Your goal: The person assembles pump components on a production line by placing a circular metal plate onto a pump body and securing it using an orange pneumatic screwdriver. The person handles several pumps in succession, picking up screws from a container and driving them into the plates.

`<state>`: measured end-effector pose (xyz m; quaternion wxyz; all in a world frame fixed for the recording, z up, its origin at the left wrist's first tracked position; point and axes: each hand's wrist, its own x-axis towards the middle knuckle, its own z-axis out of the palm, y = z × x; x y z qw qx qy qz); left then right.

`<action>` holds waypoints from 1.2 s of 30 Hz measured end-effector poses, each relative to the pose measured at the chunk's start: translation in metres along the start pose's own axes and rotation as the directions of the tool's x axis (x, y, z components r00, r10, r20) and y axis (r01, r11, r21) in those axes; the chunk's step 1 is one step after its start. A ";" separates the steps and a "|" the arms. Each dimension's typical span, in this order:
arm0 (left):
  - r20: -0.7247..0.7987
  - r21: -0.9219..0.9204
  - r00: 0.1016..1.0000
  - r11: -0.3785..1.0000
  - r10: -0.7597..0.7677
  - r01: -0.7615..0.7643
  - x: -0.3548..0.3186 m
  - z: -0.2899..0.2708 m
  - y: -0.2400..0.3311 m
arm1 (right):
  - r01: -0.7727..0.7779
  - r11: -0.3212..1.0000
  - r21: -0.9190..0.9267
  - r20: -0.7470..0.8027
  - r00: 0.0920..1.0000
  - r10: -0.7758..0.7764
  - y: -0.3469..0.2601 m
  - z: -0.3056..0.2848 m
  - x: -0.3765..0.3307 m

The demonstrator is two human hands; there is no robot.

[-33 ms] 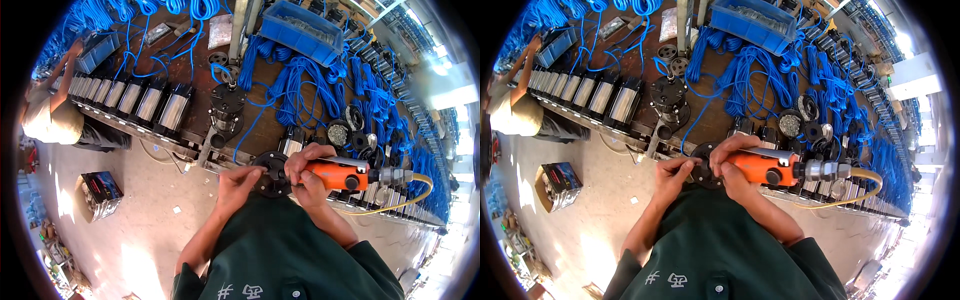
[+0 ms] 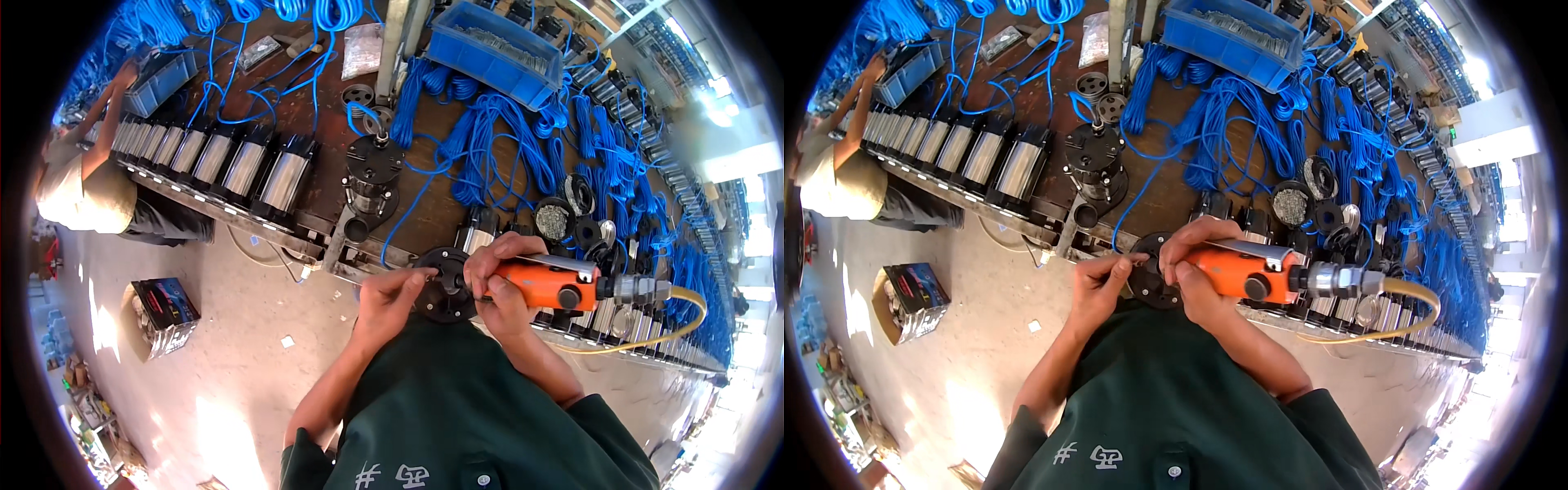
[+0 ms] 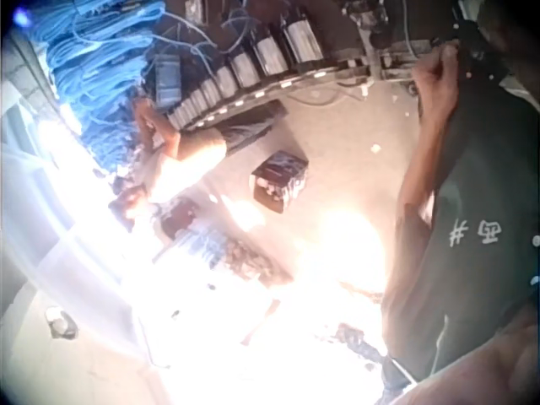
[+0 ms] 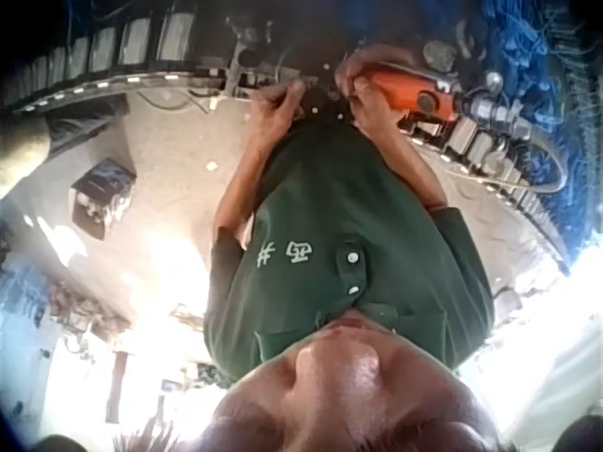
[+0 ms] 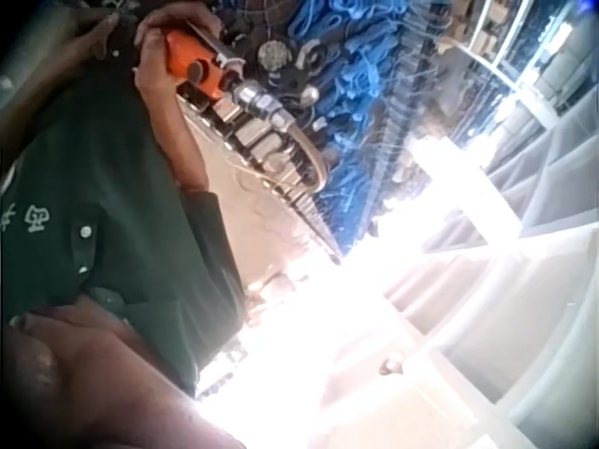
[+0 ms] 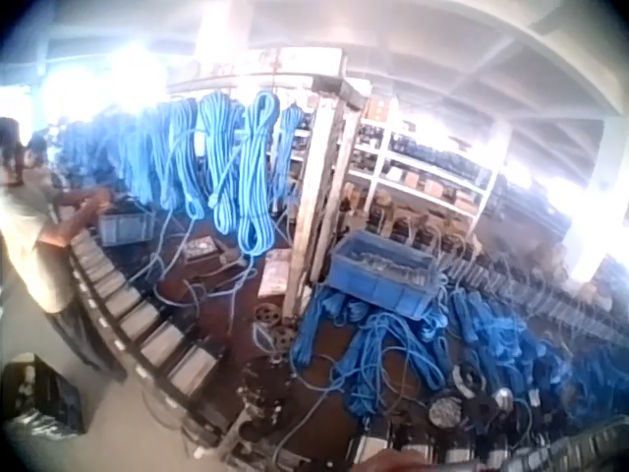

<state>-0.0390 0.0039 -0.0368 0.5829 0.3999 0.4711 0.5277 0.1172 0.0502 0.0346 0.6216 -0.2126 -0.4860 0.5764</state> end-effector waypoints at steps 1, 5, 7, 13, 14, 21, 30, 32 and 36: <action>0.022 0.111 0.991 0.985 0.133 -0.135 0.006 -0.004 -0.009 | 0.003 0.999 -0.053 0.028 1.000 -0.002 0.007 -0.004 0.000; 0.010 0.096 0.998 0.993 0.068 -0.069 0.008 -0.012 -0.018 | -0.028 0.994 -0.101 0.052 0.998 0.034 0.020 -0.003 0.001; 0.002 0.106 0.999 0.994 0.037 -0.037 0.009 -0.013 -0.021 | -0.054 0.990 -0.134 0.041 0.997 0.060 0.023 0.000 -0.001; -0.064 -0.239 0.997 0.971 -0.032 0.016 0.005 -0.007 -0.029 | -0.121 0.973 -0.194 0.117 0.982 0.146 0.026 0.011 0.004; -0.054 -0.311 0.995 0.948 -0.084 0.063 0.004 -0.011 -0.030 | -0.132 0.972 -0.194 0.123 0.980 0.157 0.027 0.012 0.004; -0.017 -0.393 0.995 0.916 -0.096 0.082 0.000 -0.013 -0.037 | -0.156 0.960 -0.232 0.174 0.964 0.199 0.032 0.015 0.005; -0.310 -0.758 0.852 0.651 -0.421 0.046 -0.011 -0.034 -0.063 | -0.078 0.978 -0.192 0.093 0.991 0.097 0.018 0.016 0.008; -0.344 -0.731 0.858 0.682 -0.381 0.010 -0.013 -0.035 -0.054 | -0.009 0.993 -0.120 0.063 0.998 0.016 0.008 0.016 0.014; -0.243 -0.657 0.930 0.752 -0.275 0.051 -0.017 -0.031 -0.018 | 0.075 0.986 -0.146 -0.022 0.997 -0.079 -0.008 0.015 0.019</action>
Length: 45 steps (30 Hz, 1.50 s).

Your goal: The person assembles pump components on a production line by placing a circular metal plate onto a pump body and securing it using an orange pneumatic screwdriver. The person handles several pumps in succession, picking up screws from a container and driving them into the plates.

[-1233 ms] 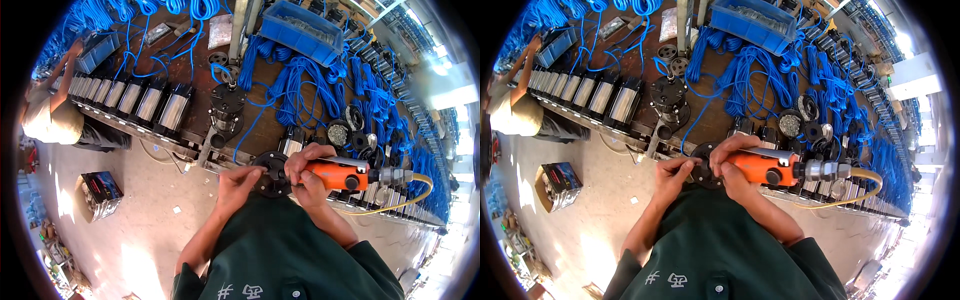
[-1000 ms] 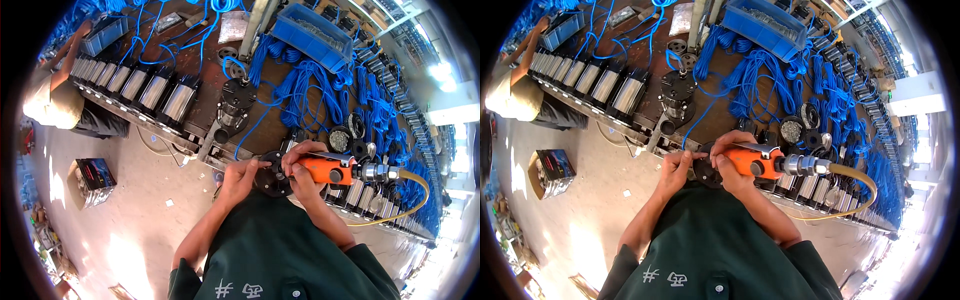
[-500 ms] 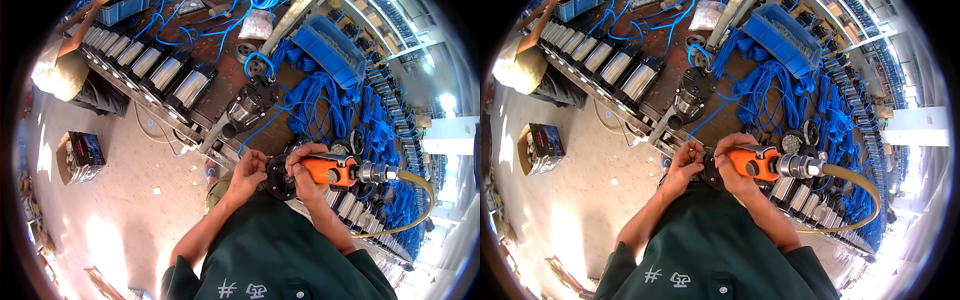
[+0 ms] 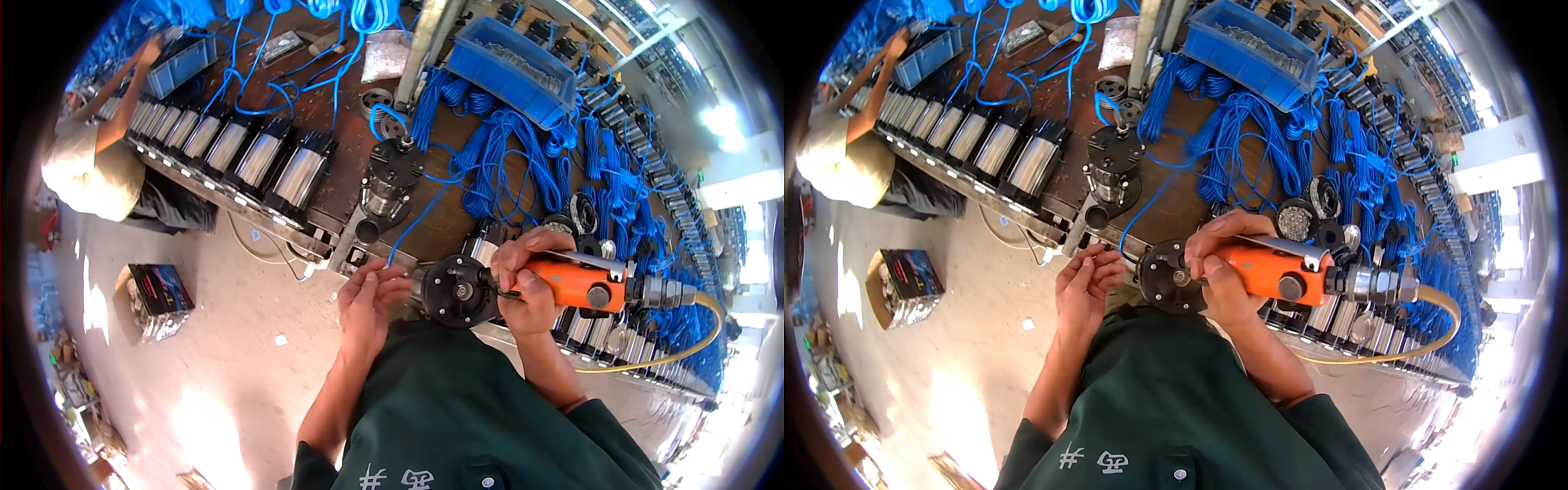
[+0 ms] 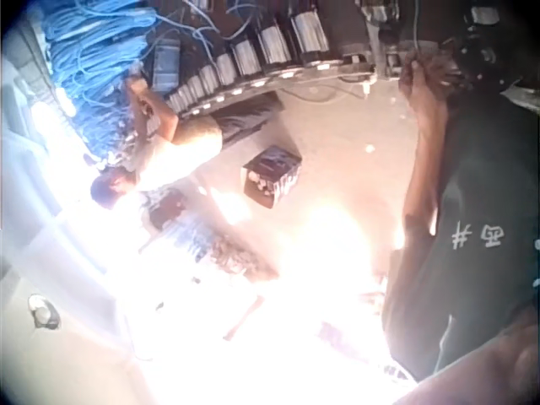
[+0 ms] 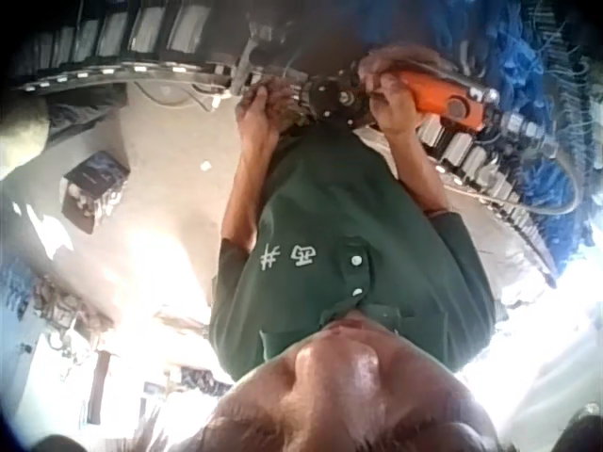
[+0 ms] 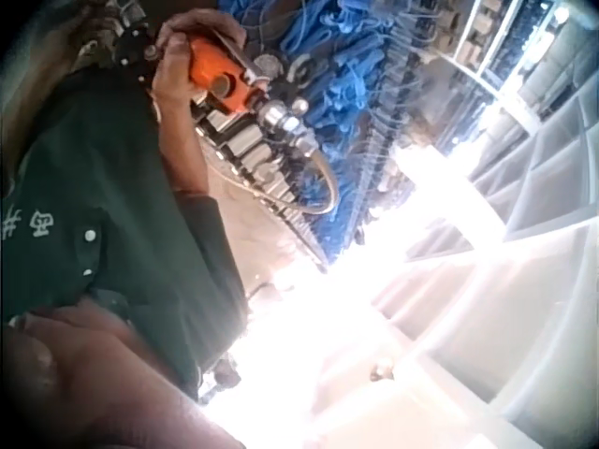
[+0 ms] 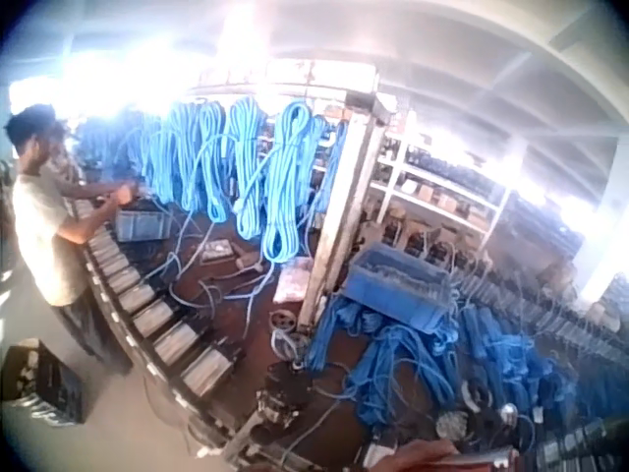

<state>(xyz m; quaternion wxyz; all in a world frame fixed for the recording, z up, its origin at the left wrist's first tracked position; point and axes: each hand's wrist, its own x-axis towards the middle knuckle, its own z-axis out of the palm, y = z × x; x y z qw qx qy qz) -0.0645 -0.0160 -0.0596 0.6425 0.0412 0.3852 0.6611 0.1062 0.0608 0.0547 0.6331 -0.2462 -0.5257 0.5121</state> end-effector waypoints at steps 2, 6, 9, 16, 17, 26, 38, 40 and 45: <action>0.087 0.062 0.996 0.998 -0.018 0.012 -0.011 0.024 0.012 | 0.025 1.000 0.011 -0.030 0.999 -0.025 -0.007 -0.004 0.000; 0.215 0.202 0.969 0.976 -0.122 0.078 -0.020 0.054 0.014 | 0.025 0.990 0.137 -0.085 0.996 -0.013 -0.019 -0.009 -0.005; 0.218 0.210 0.949 0.960 -0.229 0.184 -0.018 0.072 0.007 | 0.065 0.985 0.158 -0.118 0.992 -0.046 -0.026 -0.012 -0.007; 0.277 0.260 0.918 0.942 -0.284 0.213 -0.017 0.102 -0.009 | 0.143 0.969 0.203 -0.210 0.973 -0.100 -0.037 -0.043 -0.015; 0.269 0.264 0.919 0.940 -0.288 0.217 -0.019 0.107 -0.011 | 0.156 0.967 0.200 -0.221 0.969 -0.110 -0.039 -0.046 -0.016; 0.229 0.486 0.876 0.829 -0.425 0.275 -0.012 0.117 -0.027 | 0.196 0.953 0.233 -0.283 0.951 -0.127 -0.048 -0.067 -0.032; 0.374 0.914 0.598 0.172 -0.709 -0.368 -0.008 0.136 -0.022 | 0.014 0.995 0.098 -0.337 0.941 0.020 -0.020 -0.098 -0.067; 0.430 0.876 0.623 0.135 -0.653 -0.464 -0.006 0.127 -0.031 | -0.031 0.994 0.105 -0.315 0.947 0.062 -0.014 -0.098 -0.069; 0.523 0.837 0.706 0.132 -0.478 -0.531 -0.013 0.122 -0.027 | -0.067 0.994 0.089 -0.309 0.947 0.091 -0.005 -0.093 -0.067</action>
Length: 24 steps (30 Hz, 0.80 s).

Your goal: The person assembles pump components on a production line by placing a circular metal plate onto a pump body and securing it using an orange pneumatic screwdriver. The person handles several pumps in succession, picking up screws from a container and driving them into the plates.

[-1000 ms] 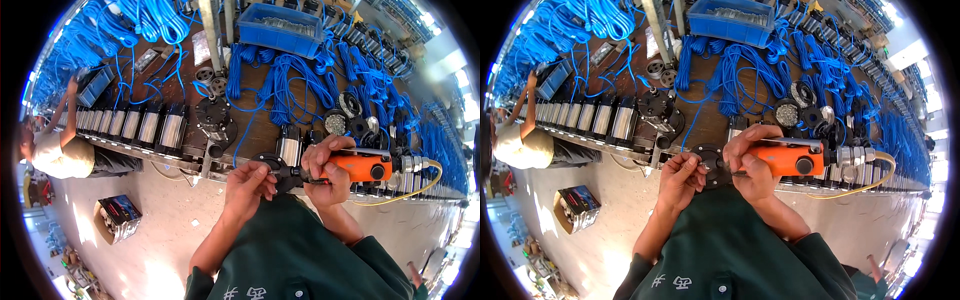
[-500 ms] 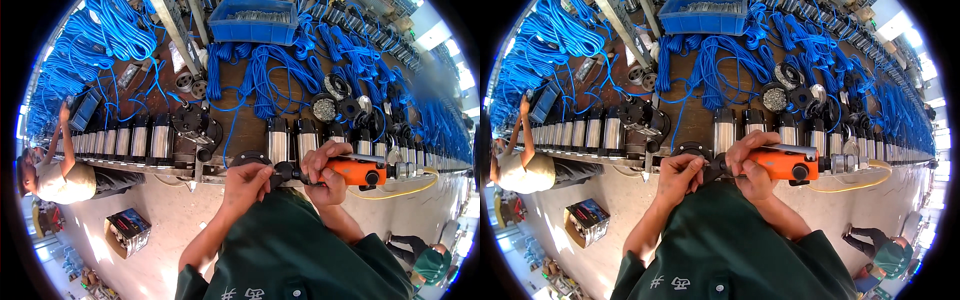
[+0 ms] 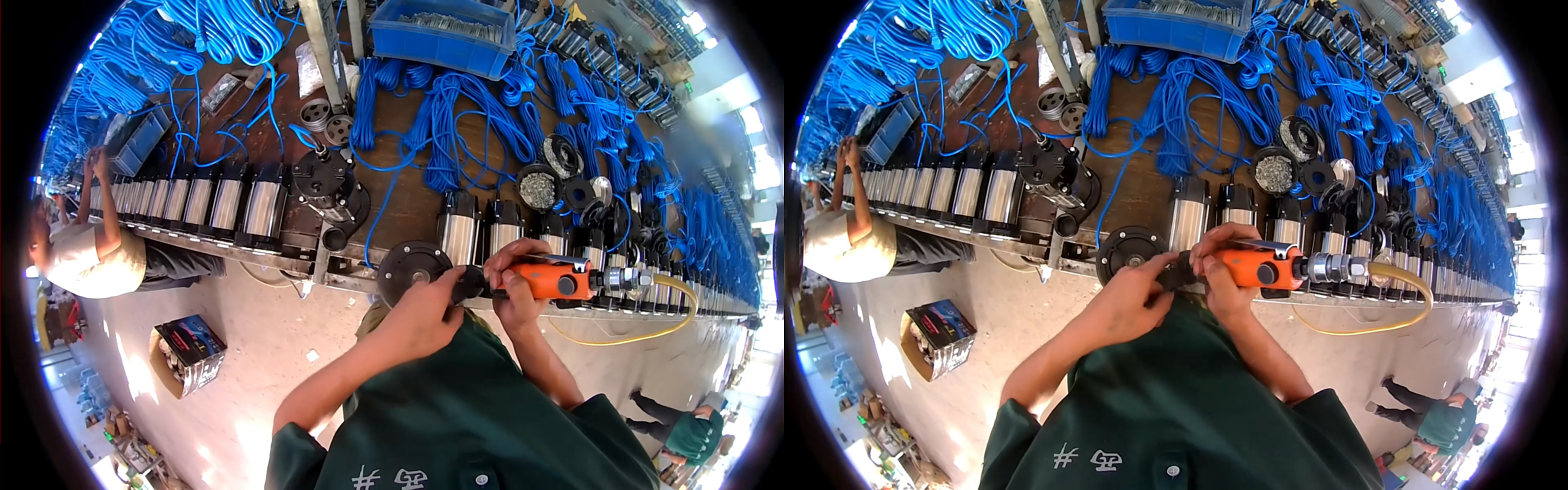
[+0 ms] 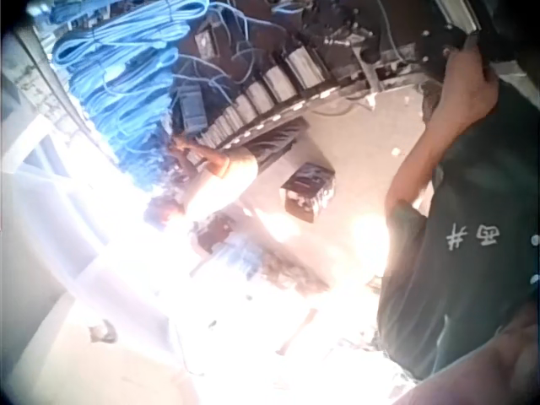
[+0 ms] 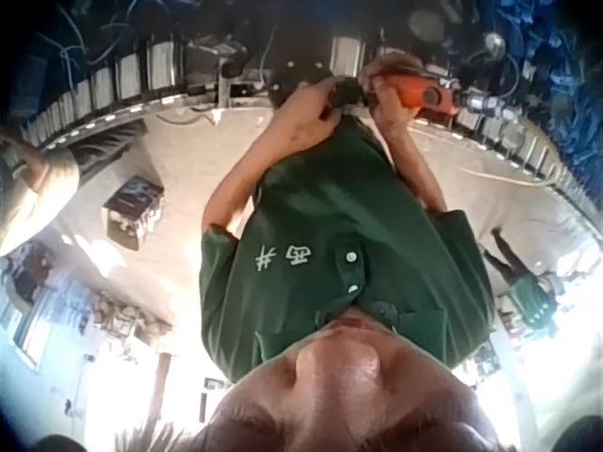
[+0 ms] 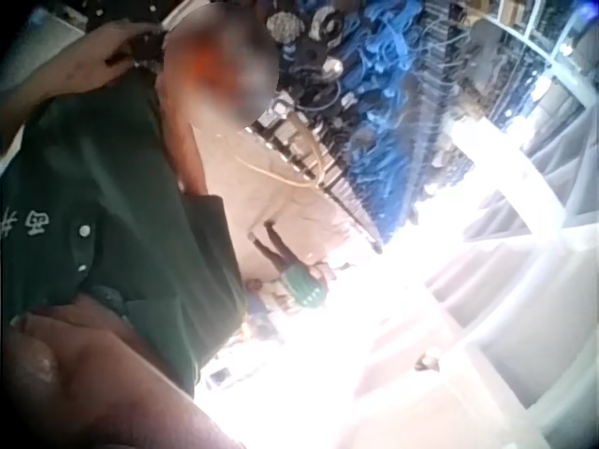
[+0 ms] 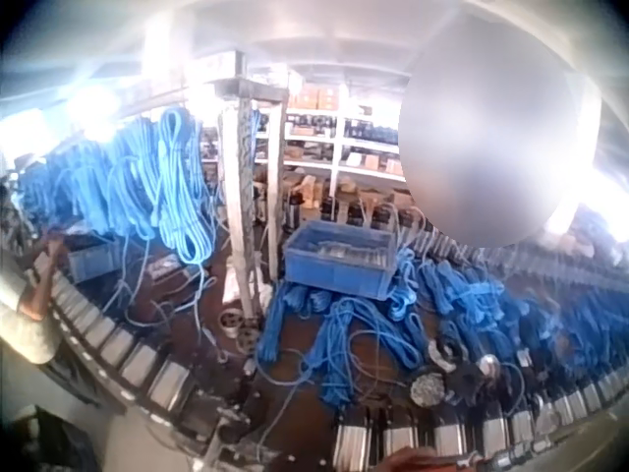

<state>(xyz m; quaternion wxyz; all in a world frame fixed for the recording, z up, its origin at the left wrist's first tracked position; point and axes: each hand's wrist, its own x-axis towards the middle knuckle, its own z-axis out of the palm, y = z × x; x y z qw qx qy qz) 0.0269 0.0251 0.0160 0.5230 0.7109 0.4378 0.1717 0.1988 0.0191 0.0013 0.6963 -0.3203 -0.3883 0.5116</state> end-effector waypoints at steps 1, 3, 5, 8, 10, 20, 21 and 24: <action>-0.067 0.077 0.998 0.997 0.000 0.006 -0.008 -0.008 0.012 | -0.007 1.000 -0.002 -0.001 1.000 0.007 0.000 0.001 0.000; -0.285 0.395 0.945 0.918 0.159 -0.036 -0.019 -0.015 0.015 | -0.039 0.992 -0.121 0.066 0.997 0.047 -0.001 0.004 0.001; -0.407 0.471 0.884 0.882 0.230 -0.012 -0.019 -0.014 0.003 | -0.064 0.982 -0.176 0.066 0.995 0.077 -0.005 0.021 0.003; -0.503 0.404 0.825 0.914 0.258 -0.039 -0.012 0.002 -0.034 | 0.064 0.885 -0.460 0.297 0.951 0.085 -0.007 0.027 0.012; -0.512 0.371 0.812 0.925 0.278 -0.083 -0.008 0.010 -0.053 | 0.019 0.905 -0.426 0.265 0.959 0.105 -0.006 0.032 0.012; -0.541 0.382 0.788 0.921 0.294 -0.081 -0.007 0.013 -0.062 | 0.035 0.960 -0.278 0.165 0.986 0.011 -0.022 0.023 0.009; -0.540 0.391 0.788 0.917 0.296 -0.076 -0.008 0.013 -0.062 | 0.138 0.963 -0.231 0.212 0.973 -0.089 -0.033 0.020 0.016; -0.538 0.395 0.793 0.916 0.286 -0.062 -0.007 0.013 -0.058 | 0.357 0.933 -0.041 -0.004 0.934 -0.358 -0.058 0.001 0.031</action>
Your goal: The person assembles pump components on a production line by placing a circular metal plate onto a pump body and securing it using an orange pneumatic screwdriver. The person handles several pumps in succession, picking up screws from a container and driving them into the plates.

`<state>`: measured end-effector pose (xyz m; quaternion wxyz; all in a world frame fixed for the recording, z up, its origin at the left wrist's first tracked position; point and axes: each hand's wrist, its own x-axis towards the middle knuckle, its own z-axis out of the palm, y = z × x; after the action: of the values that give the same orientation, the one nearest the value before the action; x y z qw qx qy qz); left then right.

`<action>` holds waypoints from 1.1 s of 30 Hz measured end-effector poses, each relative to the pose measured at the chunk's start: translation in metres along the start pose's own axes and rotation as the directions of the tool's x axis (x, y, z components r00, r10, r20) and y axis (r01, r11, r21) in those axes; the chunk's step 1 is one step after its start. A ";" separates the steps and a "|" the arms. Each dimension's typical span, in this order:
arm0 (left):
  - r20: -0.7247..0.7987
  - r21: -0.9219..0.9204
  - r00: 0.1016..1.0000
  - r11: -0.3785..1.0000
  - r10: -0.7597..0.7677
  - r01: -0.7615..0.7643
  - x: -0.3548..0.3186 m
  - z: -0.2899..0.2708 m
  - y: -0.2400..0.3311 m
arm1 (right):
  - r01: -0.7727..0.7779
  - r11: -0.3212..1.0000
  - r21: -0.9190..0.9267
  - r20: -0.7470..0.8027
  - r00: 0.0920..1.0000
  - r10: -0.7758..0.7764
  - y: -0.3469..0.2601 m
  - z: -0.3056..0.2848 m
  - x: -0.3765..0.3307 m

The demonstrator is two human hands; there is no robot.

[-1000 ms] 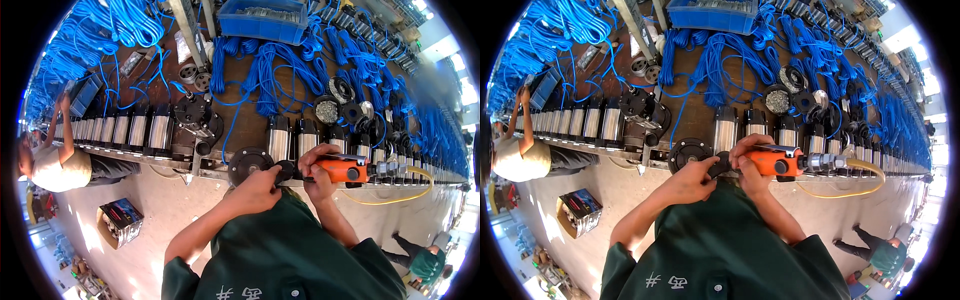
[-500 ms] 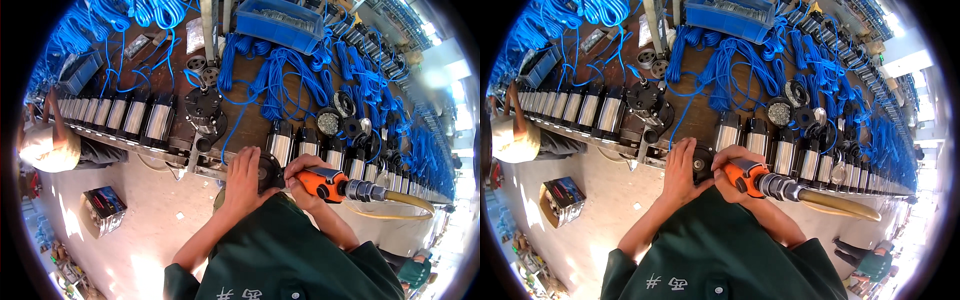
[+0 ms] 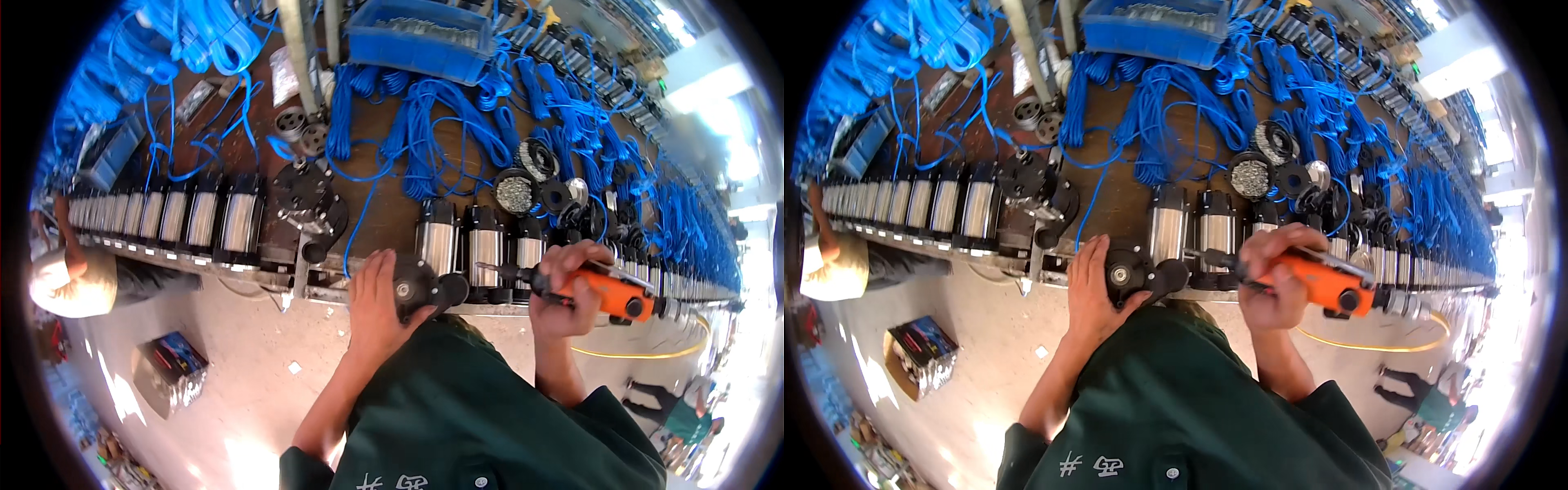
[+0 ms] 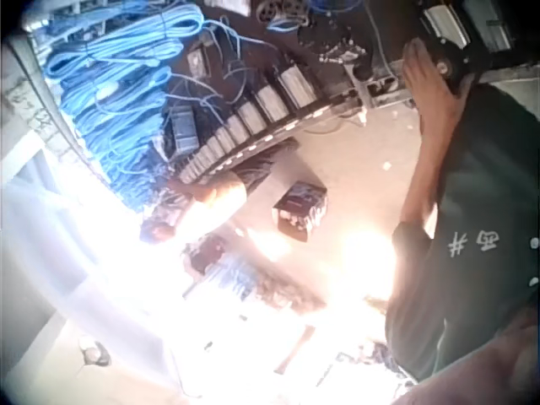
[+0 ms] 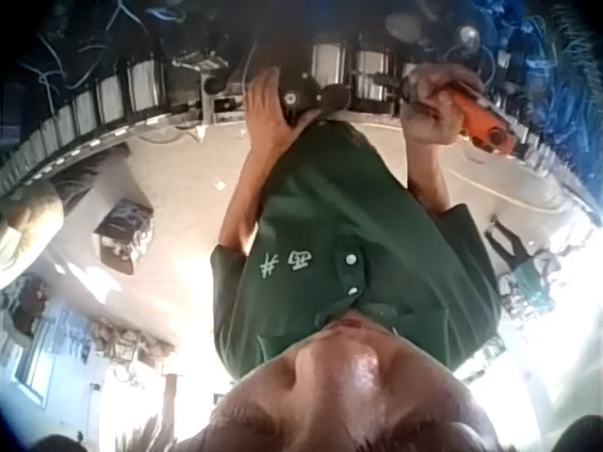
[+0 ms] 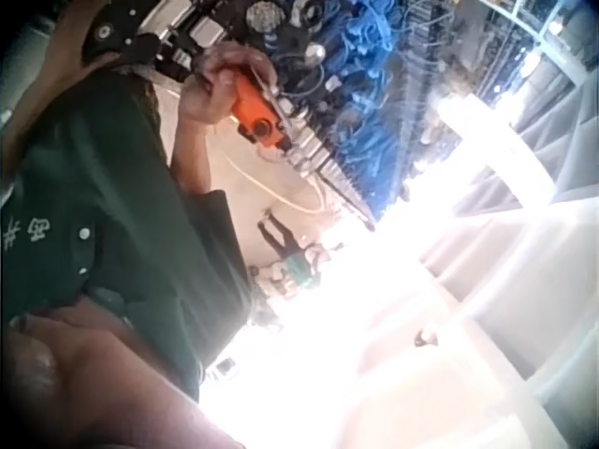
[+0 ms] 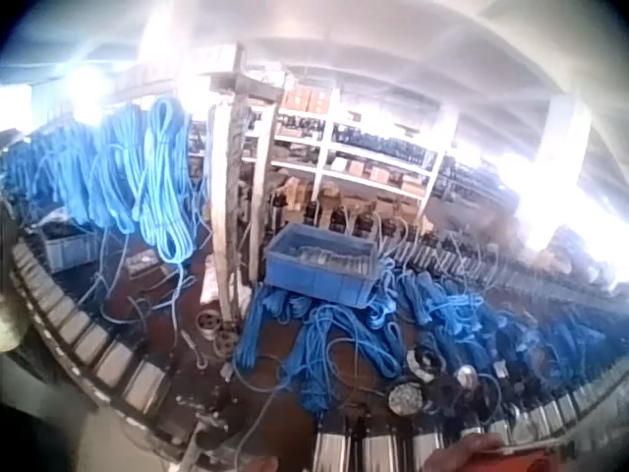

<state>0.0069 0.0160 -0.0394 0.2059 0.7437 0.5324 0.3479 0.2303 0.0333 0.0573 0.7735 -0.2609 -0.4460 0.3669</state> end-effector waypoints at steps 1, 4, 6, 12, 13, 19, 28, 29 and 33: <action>0.004 -0.006 1.000 1.000 -0.009 0.009 -0.001 0.000 0.002 | 0.011 1.000 -0.010 -0.064 0.998 -0.012 -0.004 -0.018 0.004; 0.034 -0.065 0.999 0.998 0.002 0.000 0.004 -0.001 0.016 | -0.021 0.997 -0.069 -0.308 0.951 -0.002 -0.010 -0.067 0.006; 0.067 -0.008 0.998 1.000 -0.013 0.013 0.008 -0.015 0.031 | -0.080 0.997 -0.010 -0.407 0.911 0.069 -0.008 -0.088 -0.001; 0.348 0.273 0.937 0.956 0.010 -0.112 0.031 -0.001 0.053 | -0.080 0.984 0.161 -0.679 0.714 0.170 0.005 -0.154 -0.037; 0.348 0.245 0.937 0.964 0.007 -0.099 0.027 0.012 0.038 | -0.075 0.978 0.196 -0.703 0.684 0.194 0.005 -0.162 -0.042; 0.292 0.035 0.954 0.998 -0.063 0.055 0.050 0.055 0.028 | -0.044 0.954 0.297 -0.789 0.551 0.271 0.004 -0.188 -0.058; 0.368 0.353 0.779 0.851 -0.508 0.388 0.109 0.090 0.028 | -0.205 0.905 0.372 -0.815 0.395 0.424 0.044 -0.227 -0.063; 0.341 0.348 0.788 0.847 -0.513 0.401 0.114 0.093 0.020 | -0.293 0.866 0.406 -0.793 0.357 0.493 0.046 -0.225 -0.061; 0.467 0.332 0.627 0.781 -0.623 0.529 0.137 0.106 0.014 | -0.484 0.581 0.654 -0.569 0.191 0.800 0.061 -0.230 -0.052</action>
<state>0.1205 0.1463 -0.0608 0.3899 0.6148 0.6854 -0.0118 0.3951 0.0101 -0.1207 0.6806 -0.4304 0.2016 0.5575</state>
